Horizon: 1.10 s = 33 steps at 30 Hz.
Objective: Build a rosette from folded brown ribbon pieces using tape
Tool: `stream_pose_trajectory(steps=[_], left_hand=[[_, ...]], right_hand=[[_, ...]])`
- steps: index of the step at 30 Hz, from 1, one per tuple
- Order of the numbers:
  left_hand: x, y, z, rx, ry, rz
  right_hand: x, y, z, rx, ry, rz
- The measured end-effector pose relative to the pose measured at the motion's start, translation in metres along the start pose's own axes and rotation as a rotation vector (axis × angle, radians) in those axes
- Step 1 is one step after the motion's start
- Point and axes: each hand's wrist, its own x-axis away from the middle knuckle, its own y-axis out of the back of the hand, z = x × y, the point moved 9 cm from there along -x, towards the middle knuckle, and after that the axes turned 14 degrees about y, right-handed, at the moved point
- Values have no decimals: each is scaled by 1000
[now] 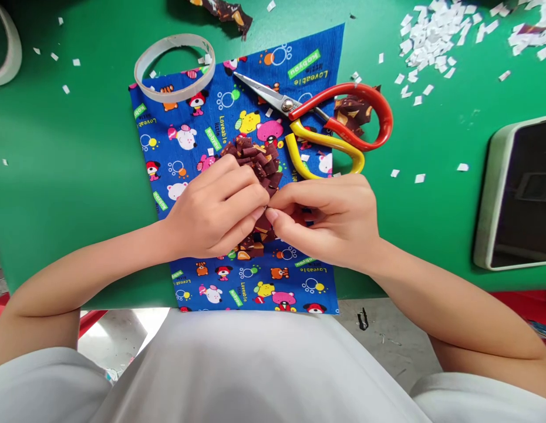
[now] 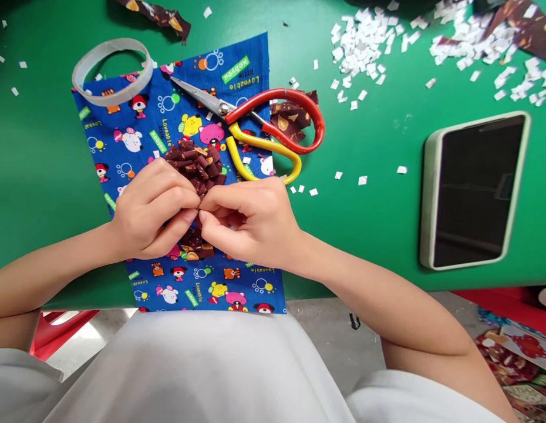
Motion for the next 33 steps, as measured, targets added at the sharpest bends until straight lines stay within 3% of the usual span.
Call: stream_pose_trajectory(steps=[23, 33], left_hand=[[-1, -3, 1, -24, 4, 21], [-1, 1, -2, -13, -24, -34]], right_hand=[[0, -4, -1, 15, 14, -2], [-1, -5, -2, -2, 13, -11]])
